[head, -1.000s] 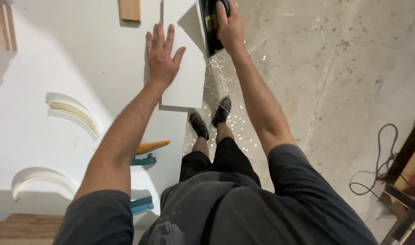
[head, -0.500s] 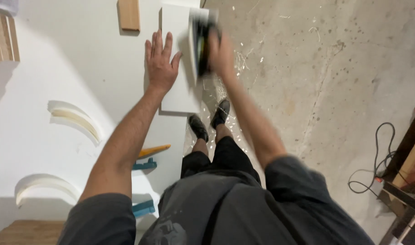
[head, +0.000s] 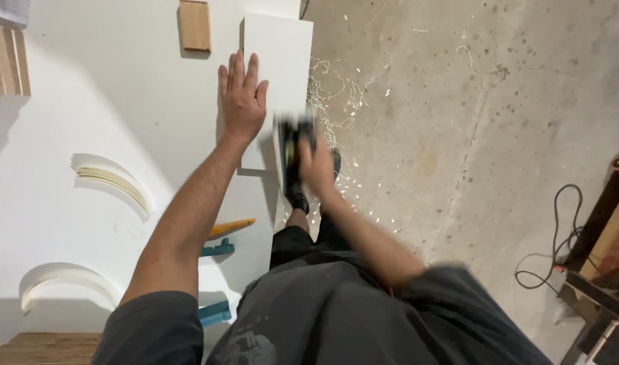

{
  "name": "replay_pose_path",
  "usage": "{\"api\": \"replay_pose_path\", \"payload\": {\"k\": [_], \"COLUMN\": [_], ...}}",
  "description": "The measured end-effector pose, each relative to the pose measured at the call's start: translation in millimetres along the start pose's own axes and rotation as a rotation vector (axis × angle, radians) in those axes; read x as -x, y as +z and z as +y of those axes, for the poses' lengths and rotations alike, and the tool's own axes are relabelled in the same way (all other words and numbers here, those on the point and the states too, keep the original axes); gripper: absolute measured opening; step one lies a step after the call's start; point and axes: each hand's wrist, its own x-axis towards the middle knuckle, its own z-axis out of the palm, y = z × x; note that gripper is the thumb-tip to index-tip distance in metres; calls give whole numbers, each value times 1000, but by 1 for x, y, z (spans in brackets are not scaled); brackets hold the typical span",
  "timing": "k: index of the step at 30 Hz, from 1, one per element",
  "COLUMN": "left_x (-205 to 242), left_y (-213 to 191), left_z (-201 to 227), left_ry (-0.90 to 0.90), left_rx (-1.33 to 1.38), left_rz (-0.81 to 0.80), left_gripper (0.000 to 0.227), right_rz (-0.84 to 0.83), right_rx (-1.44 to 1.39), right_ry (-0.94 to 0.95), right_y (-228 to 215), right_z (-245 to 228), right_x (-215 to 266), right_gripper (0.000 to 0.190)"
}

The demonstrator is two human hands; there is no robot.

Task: The person uses a clothes iron to heat a white plastic sheet on a workbench. They then use a blue hand sander and a yellow plastic scraper to smooth the surface of the plastic sheet, repeatedly moving the tools back and forth across the material.

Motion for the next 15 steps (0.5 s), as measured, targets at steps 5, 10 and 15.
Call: {"api": "replay_pose_path", "payload": {"k": [5, 10, 15], "left_x": [6, -1, -3], "left_y": [9, 10, 3], "left_z": [-6, -4, -4], "left_ry": [-1, -4, -20], "left_rx": [26, 10, 4], "left_rz": [11, 38, 21], "left_gripper": [56, 52, 51], "right_rz": [-122, 68, -92], "right_rx": [-50, -1, -30], "right_ry": [76, -110, 234], "right_y": [-6, 5, -8], "right_z": [-25, 7, -25], "right_x": [-86, -104, -5], "right_gripper": [46, 48, 52]}}
